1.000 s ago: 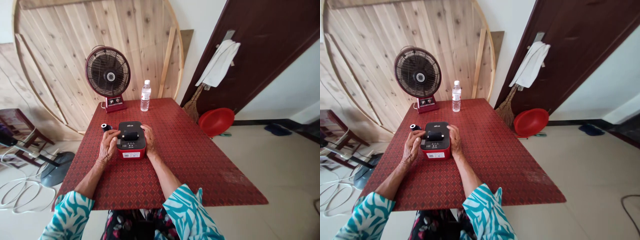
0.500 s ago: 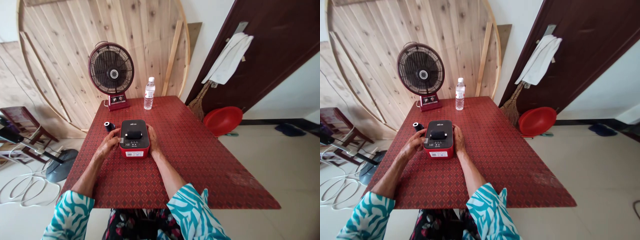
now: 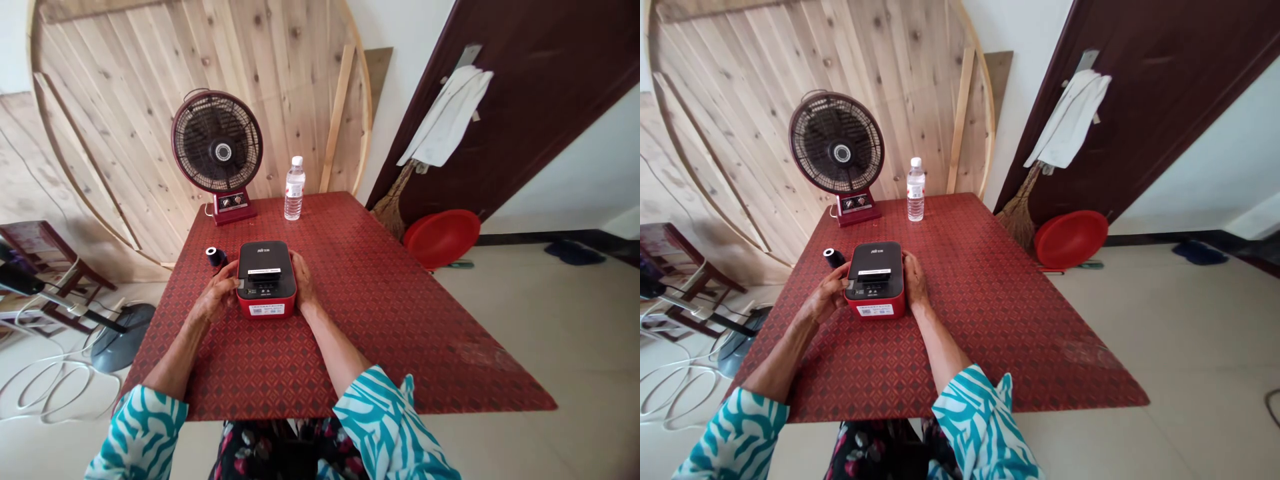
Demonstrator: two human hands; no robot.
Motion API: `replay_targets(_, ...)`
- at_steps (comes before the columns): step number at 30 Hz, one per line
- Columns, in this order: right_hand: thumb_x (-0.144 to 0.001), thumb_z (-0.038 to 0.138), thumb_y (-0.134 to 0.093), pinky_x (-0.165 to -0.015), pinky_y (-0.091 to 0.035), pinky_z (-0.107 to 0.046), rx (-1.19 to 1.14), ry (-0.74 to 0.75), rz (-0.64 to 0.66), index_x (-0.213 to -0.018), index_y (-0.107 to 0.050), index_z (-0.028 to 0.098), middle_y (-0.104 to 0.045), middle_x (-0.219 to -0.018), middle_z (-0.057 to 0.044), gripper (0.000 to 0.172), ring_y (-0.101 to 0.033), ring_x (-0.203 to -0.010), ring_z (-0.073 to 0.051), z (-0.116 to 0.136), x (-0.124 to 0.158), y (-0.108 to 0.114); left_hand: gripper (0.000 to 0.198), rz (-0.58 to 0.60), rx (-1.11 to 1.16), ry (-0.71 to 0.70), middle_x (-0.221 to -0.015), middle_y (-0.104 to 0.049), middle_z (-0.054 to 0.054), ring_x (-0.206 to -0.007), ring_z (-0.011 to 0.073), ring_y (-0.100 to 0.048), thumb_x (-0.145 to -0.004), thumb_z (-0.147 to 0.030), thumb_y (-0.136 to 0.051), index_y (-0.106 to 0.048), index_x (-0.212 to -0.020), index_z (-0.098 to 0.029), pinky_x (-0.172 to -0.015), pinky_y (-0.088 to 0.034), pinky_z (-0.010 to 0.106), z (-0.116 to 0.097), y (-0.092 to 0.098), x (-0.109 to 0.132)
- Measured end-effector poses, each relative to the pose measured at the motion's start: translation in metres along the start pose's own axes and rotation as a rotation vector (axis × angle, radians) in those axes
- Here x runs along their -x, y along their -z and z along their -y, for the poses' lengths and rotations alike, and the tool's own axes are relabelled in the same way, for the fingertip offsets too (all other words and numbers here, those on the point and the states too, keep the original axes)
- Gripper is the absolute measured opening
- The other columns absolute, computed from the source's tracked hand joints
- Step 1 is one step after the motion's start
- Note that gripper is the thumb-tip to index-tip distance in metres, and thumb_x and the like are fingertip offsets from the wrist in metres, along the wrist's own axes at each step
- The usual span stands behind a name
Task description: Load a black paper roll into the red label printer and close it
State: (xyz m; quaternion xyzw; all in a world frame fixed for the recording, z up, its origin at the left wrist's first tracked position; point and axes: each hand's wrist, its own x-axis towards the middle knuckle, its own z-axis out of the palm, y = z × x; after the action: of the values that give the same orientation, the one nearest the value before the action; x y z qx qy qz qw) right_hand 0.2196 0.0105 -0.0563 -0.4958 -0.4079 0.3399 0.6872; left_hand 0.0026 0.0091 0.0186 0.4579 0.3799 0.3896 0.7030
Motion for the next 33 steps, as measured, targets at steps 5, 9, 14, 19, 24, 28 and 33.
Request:
replay_targets(5,-0.088,0.067,-0.046,-0.114,-0.040,-0.045,-0.006,-0.021,-0.004,-0.120,-0.067,0.023,-0.069,-0.130,-0.007,0.059,-0.059,-0.126,-0.025,0.006,0.001,-0.001,0.084,0.006,0.008,-0.017,-0.064,-0.053,-0.008,-0.043,0.0053,-0.040,-0.061,-0.027,-0.077,-0.049,-0.139,-0.015,-0.042,-0.028,0.020,0.001,0.000,-0.001)
replay_targets(9,-0.086,0.068,-0.048,-0.111,-0.043,-0.045,-0.016,-0.025,-0.013,-0.119,-0.067,0.023,-0.070,-0.128,-0.007,0.059,-0.060,-0.124,-0.025,0.008,0.003,-0.001,0.083,-0.018,0.024,-0.048,-0.056,-0.047,-0.011,-0.040,0.0055,-0.038,-0.060,-0.027,-0.076,-0.049,-0.137,-0.012,-0.041,-0.026,0.020,0.004,-0.002,-0.001)
replay_targets(14,-0.088,0.066,-0.048,-0.113,-0.041,-0.045,-0.013,-0.007,-0.011,-0.121,-0.067,0.023,-0.068,-0.131,-0.008,0.058,-0.059,-0.125,-0.025,0.006,0.003,-0.001,0.087,-0.050,0.017,-0.065,-0.057,-0.049,-0.011,-0.040,0.0055,-0.038,-0.059,-0.028,-0.078,-0.047,-0.139,-0.011,-0.040,-0.025,0.020,0.006,-0.004,-0.001)
replay_targets(19,-0.088,0.065,-0.048,-0.114,-0.041,-0.044,-0.029,-0.009,-0.028,-0.119,-0.067,0.024,-0.069,-0.131,-0.007,0.055,-0.059,-0.125,-0.024,0.003,0.000,-0.001,0.087,-0.043,-0.018,-0.082,-0.056,-0.049,-0.011,-0.041,0.0059,-0.038,-0.061,-0.029,-0.077,-0.047,-0.140,-0.012,-0.041,-0.025,0.021,0.003,-0.004,0.001)
replay_targets(24,-0.087,0.068,-0.048,-0.114,-0.042,-0.044,-0.038,0.001,-0.022,-0.119,-0.067,0.023,-0.069,-0.131,-0.007,0.058,-0.060,-0.125,-0.024,0.002,-0.003,-0.003,0.082,-0.055,-0.091,-0.107,-0.059,-0.055,-0.008,-0.042,0.0061,-0.040,-0.063,-0.033,-0.076,-0.052,-0.138,-0.013,-0.042,-0.026,0.020,0.001,0.001,0.002)
replay_targets(28,-0.089,0.066,-0.047,-0.111,-0.045,-0.043,-0.022,0.007,-0.021,-0.118,-0.068,0.024,-0.070,-0.129,-0.007,0.056,-0.062,-0.123,-0.024,0.006,-0.002,-0.004,0.057,-0.140,-0.229,-0.279,-0.050,-0.051,-0.007,-0.043,0.0071,-0.040,-0.071,-0.041,-0.076,-0.066,-0.120,-0.013,-0.045,-0.028,0.021,-0.008,0.004,-0.006)
replay_targets(33,-0.088,0.069,-0.047,-0.112,-0.045,-0.041,-0.032,-0.012,-0.019,-0.119,-0.069,0.024,-0.070,-0.129,-0.007,0.058,-0.062,-0.124,-0.023,0.010,-0.001,-0.005,0.028,-0.084,-0.626,-0.477,-0.065,-0.064,0.002,-0.060,0.0140,-0.055,-0.069,-0.039,-0.077,-0.076,-0.087,-0.018,-0.058,-0.044,0.025,-0.038,-0.011,-0.022)
